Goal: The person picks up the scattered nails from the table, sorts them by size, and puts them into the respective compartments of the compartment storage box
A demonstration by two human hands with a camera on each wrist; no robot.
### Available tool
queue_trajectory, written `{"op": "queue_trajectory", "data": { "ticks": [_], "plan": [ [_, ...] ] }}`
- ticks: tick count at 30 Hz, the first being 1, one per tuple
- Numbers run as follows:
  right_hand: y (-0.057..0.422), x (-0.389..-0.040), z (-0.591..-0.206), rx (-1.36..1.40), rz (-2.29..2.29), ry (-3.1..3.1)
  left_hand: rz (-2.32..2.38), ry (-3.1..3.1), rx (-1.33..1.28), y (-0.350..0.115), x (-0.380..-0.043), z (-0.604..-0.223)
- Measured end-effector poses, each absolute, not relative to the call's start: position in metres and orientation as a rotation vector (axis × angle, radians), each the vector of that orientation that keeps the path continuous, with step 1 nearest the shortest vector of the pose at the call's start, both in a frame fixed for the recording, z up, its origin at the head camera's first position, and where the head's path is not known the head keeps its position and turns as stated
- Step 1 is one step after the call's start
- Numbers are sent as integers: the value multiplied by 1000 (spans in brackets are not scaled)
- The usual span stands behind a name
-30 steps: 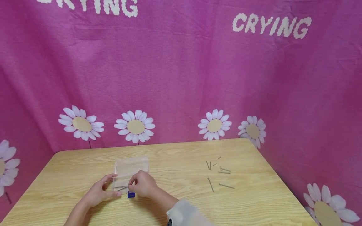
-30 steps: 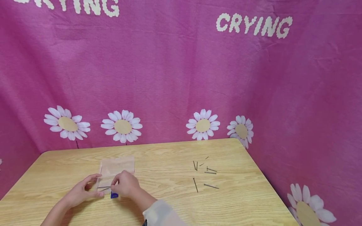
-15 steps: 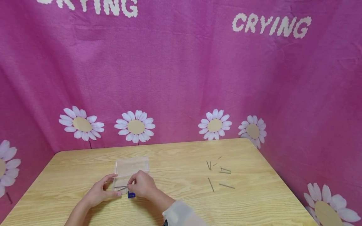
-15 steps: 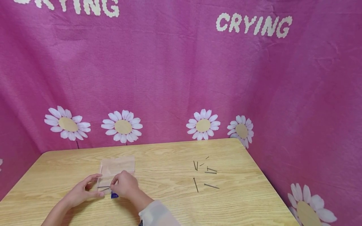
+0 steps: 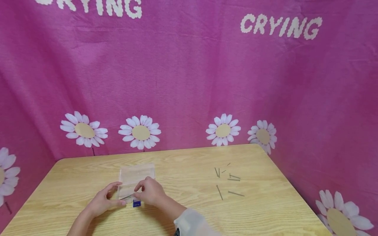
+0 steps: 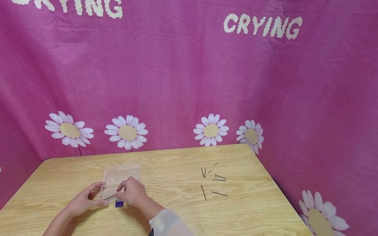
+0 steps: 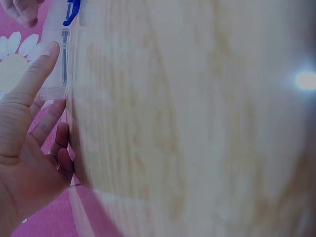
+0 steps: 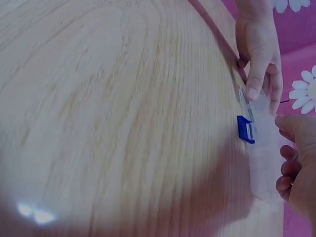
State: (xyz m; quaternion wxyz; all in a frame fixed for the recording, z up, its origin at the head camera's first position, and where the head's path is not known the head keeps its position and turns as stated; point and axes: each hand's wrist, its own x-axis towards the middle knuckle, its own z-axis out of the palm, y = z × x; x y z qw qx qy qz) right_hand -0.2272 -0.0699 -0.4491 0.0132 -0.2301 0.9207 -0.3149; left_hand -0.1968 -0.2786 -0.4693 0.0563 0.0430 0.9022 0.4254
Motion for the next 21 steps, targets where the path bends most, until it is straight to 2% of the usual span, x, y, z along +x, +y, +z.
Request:
{"op": "queue_trajectory", "data": {
  "ticks": [21],
  "plan": [
    [-9,-236,-445,-812,-1030,2868,1239,2744,134,-279,-199,-470]
  ]
}}
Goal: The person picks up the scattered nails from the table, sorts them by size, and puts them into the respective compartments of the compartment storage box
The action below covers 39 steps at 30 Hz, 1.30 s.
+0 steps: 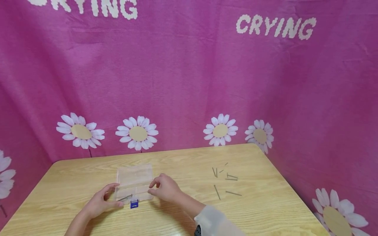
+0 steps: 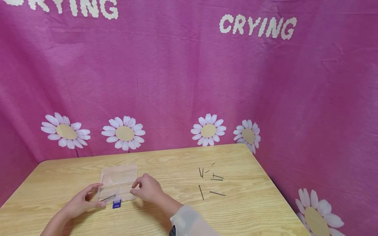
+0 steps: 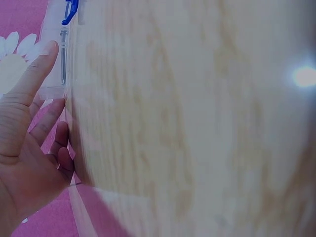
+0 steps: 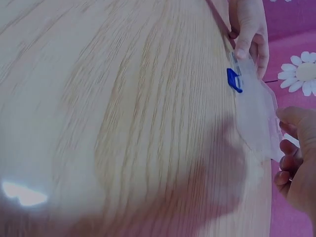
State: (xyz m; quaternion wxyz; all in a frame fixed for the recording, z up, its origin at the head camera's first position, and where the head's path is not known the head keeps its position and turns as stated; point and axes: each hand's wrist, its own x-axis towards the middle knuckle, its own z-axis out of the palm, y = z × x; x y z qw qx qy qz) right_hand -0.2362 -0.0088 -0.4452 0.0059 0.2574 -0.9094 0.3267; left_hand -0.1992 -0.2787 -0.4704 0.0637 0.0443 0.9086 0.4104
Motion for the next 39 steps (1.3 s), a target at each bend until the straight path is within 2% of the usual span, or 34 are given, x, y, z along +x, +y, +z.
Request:
{"op": "queue_trajectory", "data": {
  "ticks": [21,39],
  "plan": [
    [77,-242,-458,689,1244,-2815,1253,2726,127,-278,-199,-469],
    [153,-243,-464,519,1190,-2790,1276,2704,124,-280,-200,-472]
  ]
}}
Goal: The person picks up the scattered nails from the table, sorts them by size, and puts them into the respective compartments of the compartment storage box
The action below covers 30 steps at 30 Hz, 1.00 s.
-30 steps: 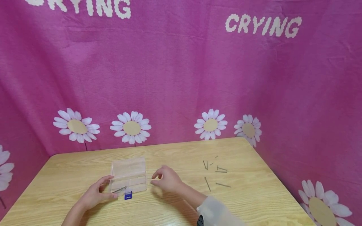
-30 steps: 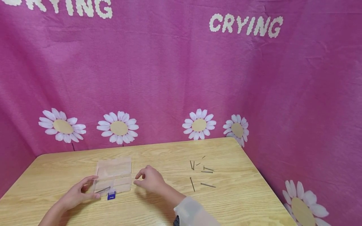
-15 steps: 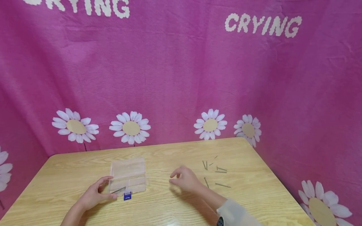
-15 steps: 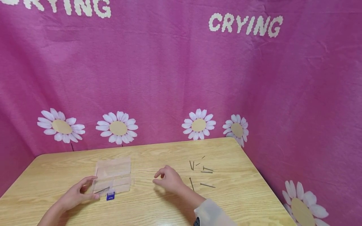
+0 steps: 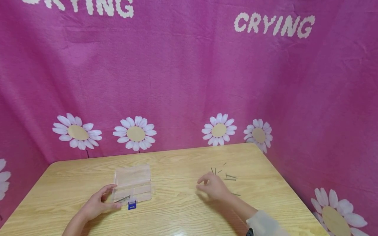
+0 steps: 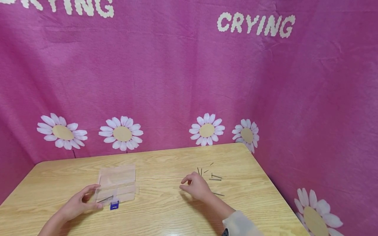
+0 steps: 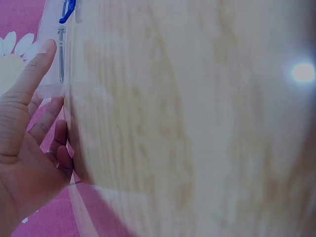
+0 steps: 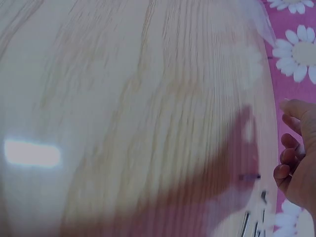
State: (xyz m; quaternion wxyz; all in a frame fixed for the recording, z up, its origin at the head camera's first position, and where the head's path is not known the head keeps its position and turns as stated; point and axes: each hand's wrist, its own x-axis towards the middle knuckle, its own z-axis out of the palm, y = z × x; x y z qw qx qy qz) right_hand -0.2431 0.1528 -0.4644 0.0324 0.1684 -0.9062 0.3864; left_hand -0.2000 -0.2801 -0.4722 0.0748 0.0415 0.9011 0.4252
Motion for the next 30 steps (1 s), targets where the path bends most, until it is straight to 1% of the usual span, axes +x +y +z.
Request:
{"op": "queue_trajectory", "data": {
  "ticks": [11,18,21,30],
  "plan": [
    [195,-240,-474,416,1166,-2810,1248,2704,123,-281,-201,-472],
    [210,-236,-477,426,992,-2861,1262,2699,111,-280,-201,-472],
    [214,-233,-477,411,989,-2894,1261,2695,114,-280,-201,-472],
    [221,-226,-477,521,953,-2920,1287,2705,138,-280,-201,-475]
  ]
}}
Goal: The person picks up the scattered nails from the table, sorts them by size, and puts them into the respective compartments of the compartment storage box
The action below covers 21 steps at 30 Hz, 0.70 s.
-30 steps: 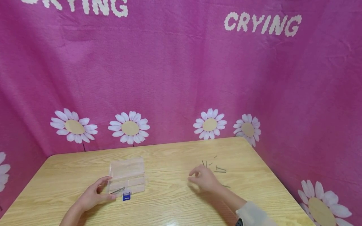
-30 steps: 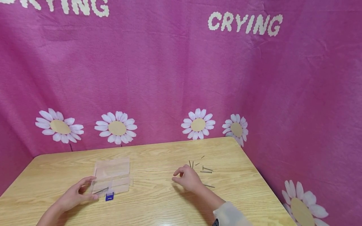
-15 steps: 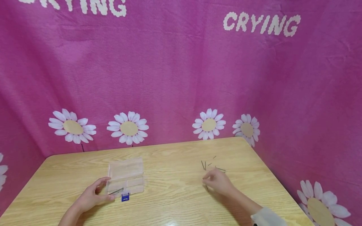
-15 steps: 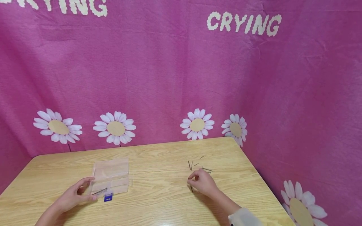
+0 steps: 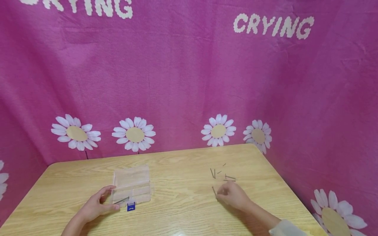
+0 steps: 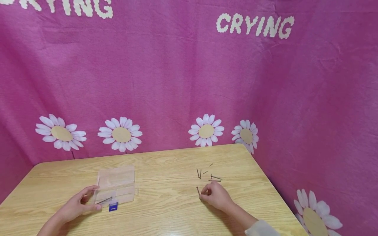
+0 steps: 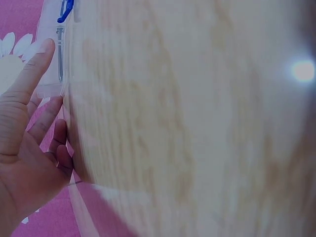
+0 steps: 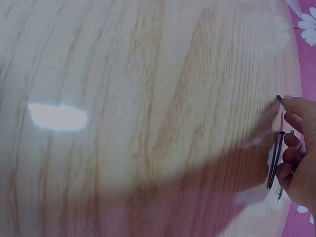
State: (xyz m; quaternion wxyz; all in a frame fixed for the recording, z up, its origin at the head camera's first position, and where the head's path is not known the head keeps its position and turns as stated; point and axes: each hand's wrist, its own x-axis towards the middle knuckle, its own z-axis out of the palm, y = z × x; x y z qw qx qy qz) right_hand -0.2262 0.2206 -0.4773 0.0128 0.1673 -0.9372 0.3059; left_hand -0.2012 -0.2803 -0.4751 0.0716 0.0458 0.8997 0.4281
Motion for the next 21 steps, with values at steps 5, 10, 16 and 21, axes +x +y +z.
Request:
{"op": "queue_trajectory", "data": {
  "ticks": [5,10,16,21],
  "plan": [
    [220,-222,-477,516,918,-2940,1279,2707,149,-280,-201,-475],
    [220,-220,-476,506,869,-2948,1285,2704,141,-279,-201,-474],
    [221,-221,-475,524,793,-2963,1286,2718,153,-279,-200,-473],
    [221,-221,-473,526,769,-2972,1272,2715,141,-280,-199,-473]
  ]
}}
